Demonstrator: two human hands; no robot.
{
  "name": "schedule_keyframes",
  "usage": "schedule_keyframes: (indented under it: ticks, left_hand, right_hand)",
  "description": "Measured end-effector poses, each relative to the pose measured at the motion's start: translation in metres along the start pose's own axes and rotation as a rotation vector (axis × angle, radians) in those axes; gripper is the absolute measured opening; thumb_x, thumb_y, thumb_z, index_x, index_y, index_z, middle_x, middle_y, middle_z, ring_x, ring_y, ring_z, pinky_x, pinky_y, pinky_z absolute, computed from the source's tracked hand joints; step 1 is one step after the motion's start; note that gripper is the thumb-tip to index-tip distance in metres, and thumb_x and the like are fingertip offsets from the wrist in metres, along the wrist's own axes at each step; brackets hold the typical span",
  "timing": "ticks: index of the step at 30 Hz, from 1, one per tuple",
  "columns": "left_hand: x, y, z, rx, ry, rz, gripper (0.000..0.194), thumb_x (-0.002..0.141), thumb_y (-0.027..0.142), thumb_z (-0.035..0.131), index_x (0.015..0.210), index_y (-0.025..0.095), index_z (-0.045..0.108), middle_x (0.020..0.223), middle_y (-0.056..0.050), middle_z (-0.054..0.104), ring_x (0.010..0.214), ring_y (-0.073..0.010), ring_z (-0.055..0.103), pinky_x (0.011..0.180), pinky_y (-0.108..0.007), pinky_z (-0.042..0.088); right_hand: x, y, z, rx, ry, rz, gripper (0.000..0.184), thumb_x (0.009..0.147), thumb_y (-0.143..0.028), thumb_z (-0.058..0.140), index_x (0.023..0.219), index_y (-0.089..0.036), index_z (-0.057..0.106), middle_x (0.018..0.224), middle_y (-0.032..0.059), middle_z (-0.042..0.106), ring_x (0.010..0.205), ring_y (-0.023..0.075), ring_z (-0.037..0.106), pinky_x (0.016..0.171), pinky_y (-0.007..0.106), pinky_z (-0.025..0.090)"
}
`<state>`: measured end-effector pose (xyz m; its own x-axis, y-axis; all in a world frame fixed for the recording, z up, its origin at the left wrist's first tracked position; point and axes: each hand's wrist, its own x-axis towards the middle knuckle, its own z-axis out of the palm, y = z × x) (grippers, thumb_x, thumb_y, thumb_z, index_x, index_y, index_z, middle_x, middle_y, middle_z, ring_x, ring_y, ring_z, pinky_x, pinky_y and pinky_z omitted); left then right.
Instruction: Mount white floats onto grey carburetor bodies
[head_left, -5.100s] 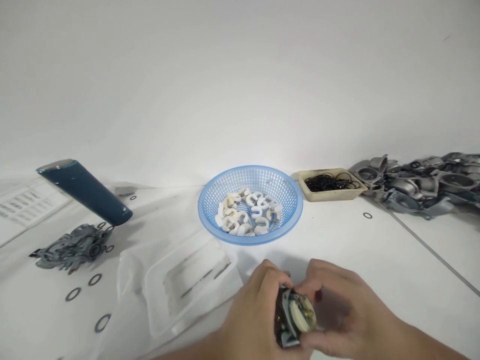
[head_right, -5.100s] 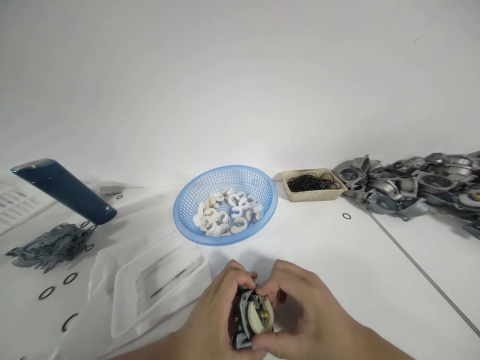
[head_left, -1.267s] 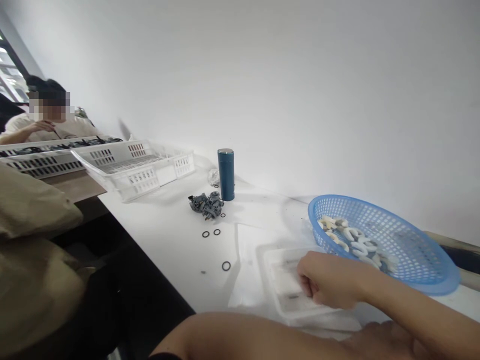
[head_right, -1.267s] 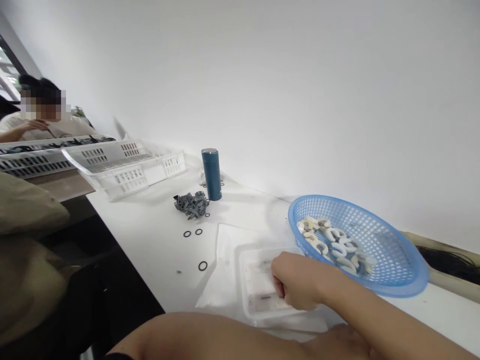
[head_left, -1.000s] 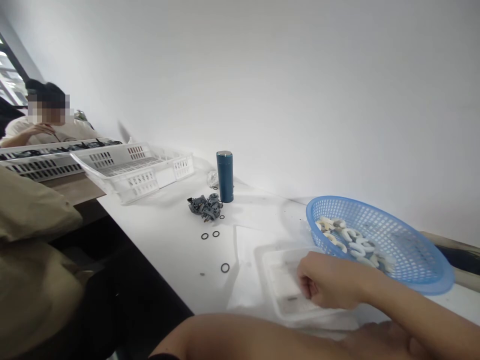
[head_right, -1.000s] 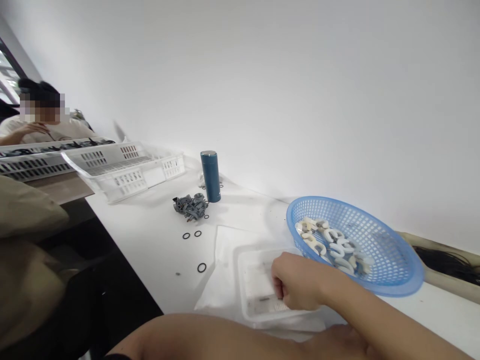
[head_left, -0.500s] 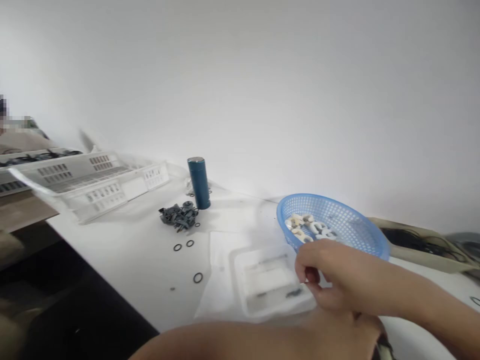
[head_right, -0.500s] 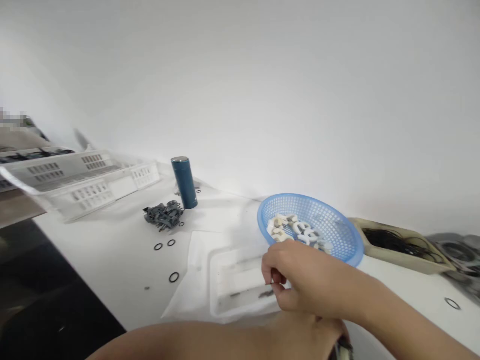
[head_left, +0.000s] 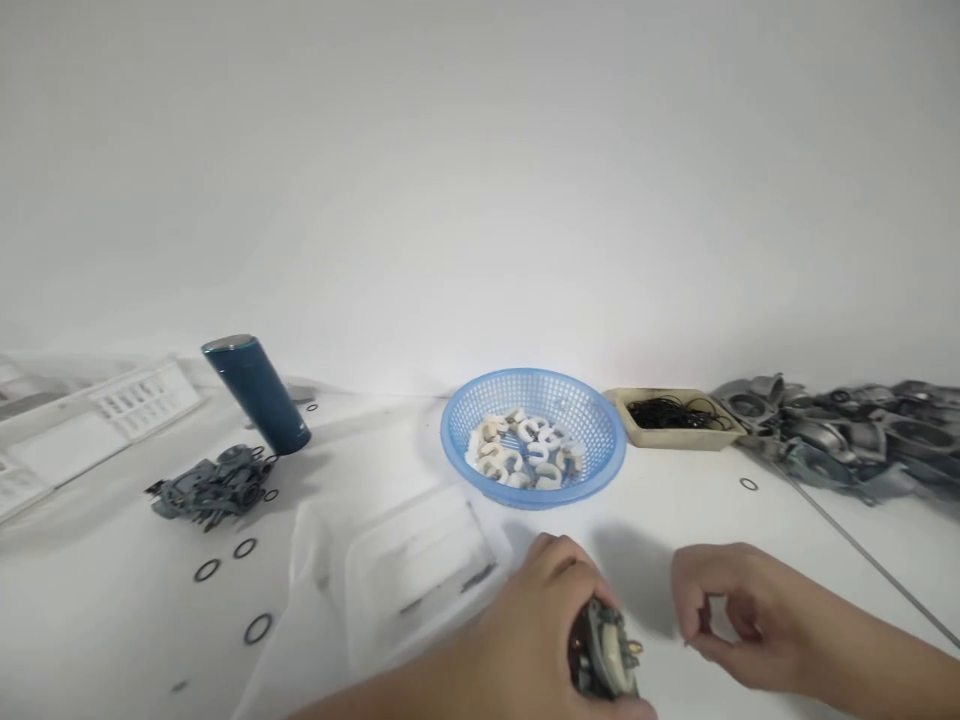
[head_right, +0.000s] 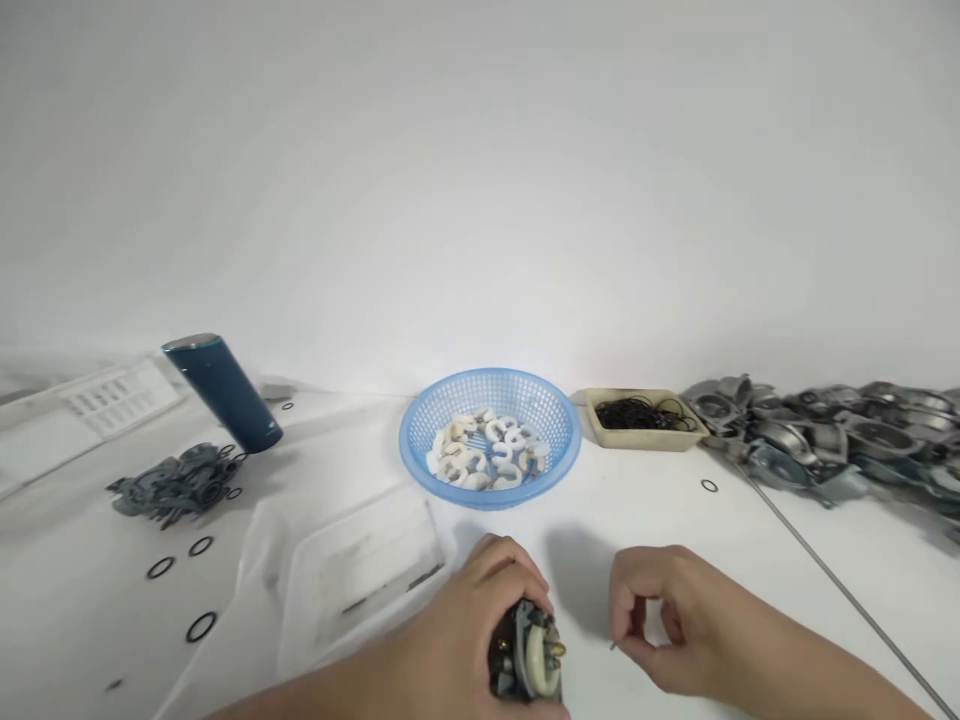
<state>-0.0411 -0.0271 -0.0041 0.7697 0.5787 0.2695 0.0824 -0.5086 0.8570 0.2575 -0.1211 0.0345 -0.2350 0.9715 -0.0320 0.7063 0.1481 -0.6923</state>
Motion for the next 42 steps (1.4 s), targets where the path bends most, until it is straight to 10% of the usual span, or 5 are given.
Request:
schedule_keyframes:
  ticks: [12, 18, 31, 42]
  left_hand:
    - [0.010, 0.027, -0.021, -0.079, -0.120, -0.251, 0.062, 0.055, 0.005, 0.095, 0.112, 0.023, 0.076, 0.121, -0.007, 0.067, 0.115, -0.0326, 0.064, 0.098, -0.043, 0.052]
    - [0.004, 0.013, -0.013, -0.280, -0.091, -0.249, 0.062, 0.061, 0.010, 0.096, 0.118, 0.024, 0.076, 0.126, -0.007, 0.063, 0.097, -0.0234, 0.067, 0.080, -0.035, 0.051]
    - [0.005, -0.015, -0.018, -0.617, -0.192, -0.146, 0.080, 0.058, 0.018, 0.118, 0.128, 0.028, 0.081, 0.137, -0.010, 0.067, 0.139, -0.0362, 0.068, 0.111, -0.044, 0.055]
    - [0.006, -0.008, -0.023, -0.688, -0.283, -0.288, 0.076, 0.066, 0.024, 0.116, 0.128, 0.024, 0.073, 0.137, -0.010, 0.070, 0.112, -0.0257, 0.071, 0.099, -0.041, 0.058]
  right_hand:
    - [0.011, -0.005, 0.036, 0.489, -0.039, 0.035, 0.008, 0.094, -0.027, 0.085, 0.095, -0.022, 0.092, 0.097, 0.0052, 0.082, 0.073, 0.0149, 0.069, 0.065, 0.025, 0.051]
    - [0.014, 0.003, 0.054, 0.649, 0.076, -0.011, 0.020, 0.100, -0.039, 0.090, 0.095, -0.020, 0.090, 0.094, 0.0079, 0.082, 0.080, 0.0194, 0.072, 0.071, 0.029, 0.054]
    - [0.002, -0.009, 0.051, 0.543, 0.151, -0.090, 0.014, 0.107, -0.033, 0.084, 0.096, -0.024, 0.085, 0.093, 0.0042, 0.080, 0.081, 0.0179, 0.075, 0.073, 0.027, 0.058]
    - [0.006, -0.007, 0.053, 0.649, 0.097, 0.048, 0.026, 0.110, -0.047, 0.082, 0.098, -0.023, 0.083, 0.095, 0.0044, 0.078, 0.084, 0.0194, 0.071, 0.075, 0.030, 0.056]
